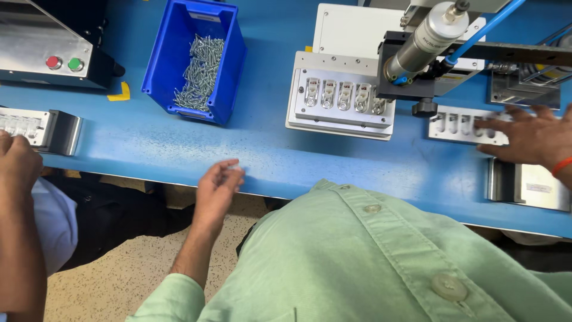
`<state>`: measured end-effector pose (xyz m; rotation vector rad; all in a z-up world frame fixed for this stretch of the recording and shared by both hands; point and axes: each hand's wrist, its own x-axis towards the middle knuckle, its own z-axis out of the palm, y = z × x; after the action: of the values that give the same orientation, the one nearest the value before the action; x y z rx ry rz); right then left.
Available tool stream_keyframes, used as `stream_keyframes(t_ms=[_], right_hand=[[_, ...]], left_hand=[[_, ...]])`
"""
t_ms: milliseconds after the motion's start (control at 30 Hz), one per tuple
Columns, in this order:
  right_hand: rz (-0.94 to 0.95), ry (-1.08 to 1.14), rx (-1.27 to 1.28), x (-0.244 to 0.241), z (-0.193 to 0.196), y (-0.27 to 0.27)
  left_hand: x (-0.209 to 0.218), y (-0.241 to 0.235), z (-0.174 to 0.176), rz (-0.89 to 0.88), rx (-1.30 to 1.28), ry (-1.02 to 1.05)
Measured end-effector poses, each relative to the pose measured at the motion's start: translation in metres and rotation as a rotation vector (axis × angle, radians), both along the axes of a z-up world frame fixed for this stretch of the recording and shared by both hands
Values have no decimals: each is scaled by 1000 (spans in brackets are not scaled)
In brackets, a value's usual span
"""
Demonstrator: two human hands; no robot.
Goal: The person picks small screws from a blue bin and places them one by one into slots on a metal fixture. The person repeats this process multiple times, handling screws individually and positioning them into the fixture.
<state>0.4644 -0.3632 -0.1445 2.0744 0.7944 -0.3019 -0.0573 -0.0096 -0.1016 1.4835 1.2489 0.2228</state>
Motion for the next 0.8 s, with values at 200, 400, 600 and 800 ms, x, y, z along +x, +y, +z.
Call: stream_keyframes(t_ms=[200,400,600,800], right_hand=[[-66,-47,156,-3,-4,-11],[-172,292,783,-142,-15,43],[-400,462,739,-228,-21,81],[-451,472,654,-225,-18,86]], left_hand=[[14,77,14,50,497,-120],[77,214,-4,-164,868,-258],[131,274,-41,-491,718,319],[140,271,-95,-506,813,420]])
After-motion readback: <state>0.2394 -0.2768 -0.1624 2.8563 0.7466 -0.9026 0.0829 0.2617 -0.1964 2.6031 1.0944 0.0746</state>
